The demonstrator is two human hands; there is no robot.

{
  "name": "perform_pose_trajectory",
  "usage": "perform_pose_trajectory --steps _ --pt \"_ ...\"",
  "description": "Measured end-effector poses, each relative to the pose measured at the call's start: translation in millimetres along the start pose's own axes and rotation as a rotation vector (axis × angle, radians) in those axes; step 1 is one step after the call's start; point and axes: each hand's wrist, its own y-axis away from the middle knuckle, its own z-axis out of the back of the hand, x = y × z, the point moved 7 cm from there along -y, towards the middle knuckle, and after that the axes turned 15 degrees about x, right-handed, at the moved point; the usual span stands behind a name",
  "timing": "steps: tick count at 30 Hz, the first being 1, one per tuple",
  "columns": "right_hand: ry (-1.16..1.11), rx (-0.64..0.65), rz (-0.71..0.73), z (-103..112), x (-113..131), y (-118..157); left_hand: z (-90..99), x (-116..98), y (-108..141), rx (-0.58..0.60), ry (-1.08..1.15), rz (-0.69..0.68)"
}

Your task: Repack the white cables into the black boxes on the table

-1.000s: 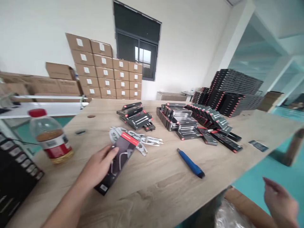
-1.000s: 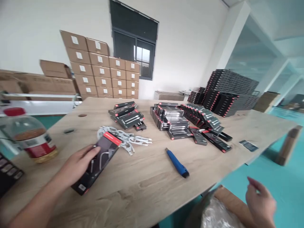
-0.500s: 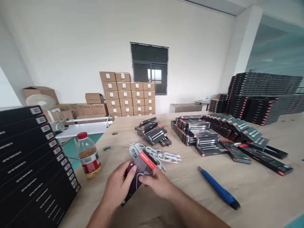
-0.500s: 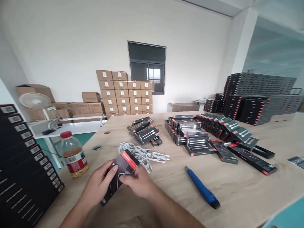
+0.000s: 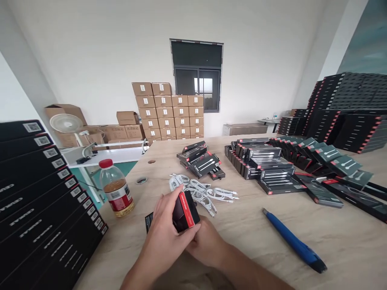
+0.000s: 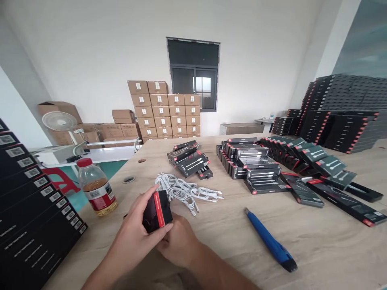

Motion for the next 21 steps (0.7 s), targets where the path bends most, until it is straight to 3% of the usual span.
perform_pose_trajectory --steps 3,6,9,14,21 --pt "-0.096 -0.025 0.013 12.5 -1.6 -0.7 3.4 -7.2 -0.1 -0.01 -0.052 -0.031" --pt "-0.413 -0.114 -0.13 24.5 -22.0 -0.8 7.0 -6.4 -0.3 -0.03 -0.095 -0.058" --pt "-0.659 -0.073 -0.184 23.2 -28.4 -0.7 5.2 -1.2 -0.4 0.025 -0.129 -0.071" --pt "-0.594 0.097 -0.03 17.6 0.2 -2.0 -6.2 -1.9 1.7 0.181 -0.15 -0.109" --pt "-0.507 0.046 -0.074 21.6 0.7 -2.4 -13.0 -7.5 1.9 0.25 -0.175 -0.133"
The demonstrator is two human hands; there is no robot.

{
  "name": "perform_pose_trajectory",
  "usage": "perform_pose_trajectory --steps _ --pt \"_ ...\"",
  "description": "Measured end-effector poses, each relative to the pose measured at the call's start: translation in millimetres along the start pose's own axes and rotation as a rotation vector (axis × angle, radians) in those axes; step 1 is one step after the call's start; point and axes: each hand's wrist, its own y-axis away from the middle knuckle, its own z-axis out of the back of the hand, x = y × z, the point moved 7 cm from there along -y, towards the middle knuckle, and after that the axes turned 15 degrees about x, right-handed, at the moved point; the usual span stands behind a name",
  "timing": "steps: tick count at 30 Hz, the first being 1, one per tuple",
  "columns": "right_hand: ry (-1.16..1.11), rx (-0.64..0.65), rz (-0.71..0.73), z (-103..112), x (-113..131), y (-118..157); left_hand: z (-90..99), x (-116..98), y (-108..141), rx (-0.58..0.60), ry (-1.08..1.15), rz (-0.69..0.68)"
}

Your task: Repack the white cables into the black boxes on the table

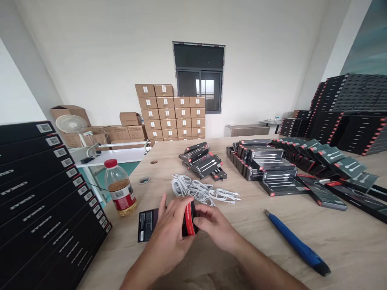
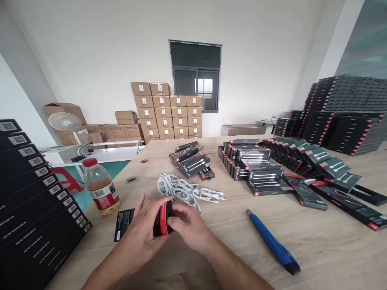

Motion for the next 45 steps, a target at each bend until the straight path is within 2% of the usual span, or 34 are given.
perform_pose_trajectory --steps 5,10,14,20,28,33,35,38,41,43,45 --pt "0.043 -0.041 -0.1 2.7 -10.9 1.8 -5.5 -6.8 -1.3 0.036 -0.049 -0.042" --pt "0.168 -0.026 -0.055 -0.2 0.4 0.5 -11.8 -13.9 -3.7 0.061 -0.038 -0.069" --pt "0.206 -0.113 -0.078 4.6 -2.1 1.1 -16.9 -15.1 -6.6 0.078 -0.018 -0.075" --pt "0.085 -0.195 -0.072 6.5 -7.4 4.0 -23.1 -11.7 -9.6 0.102 -0.025 -0.09" --pt "-0.002 -0.318 -0.144 16.8 -25.2 6.8 -16.4 -9.7 -4.9 0.085 0.018 -0.088" --pt "-0.032 -0.268 -0.2 17.1 -35.1 5.5 -10.9 -3.5 -3.6 0.032 0.02 -0.04" --pt "0.089 -0.285 -0.165 18.5 -27.0 6.8 -12.0 2.3 -4.2 0.021 -0.003 0.021" --pt "0.491 -0.351 -0.025 20.6 -3.6 12.0 -14.1 10.6 -4.5 -0.018 -0.046 0.11" --pt "0.824 -0.252 0.072 12.6 5.0 12.6 -16.2 13.4 -4.8 -0.061 -0.072 0.135" --pt "0.951 -0.188 0.059 11.3 0.6 11.4 -17.8 12.9 -5.7 -0.079 -0.082 0.14" --pt "1.008 -0.188 0.008 15.4 -5.2 9.8 -19.5 11.3 -6.8 -0.091 -0.086 0.147"
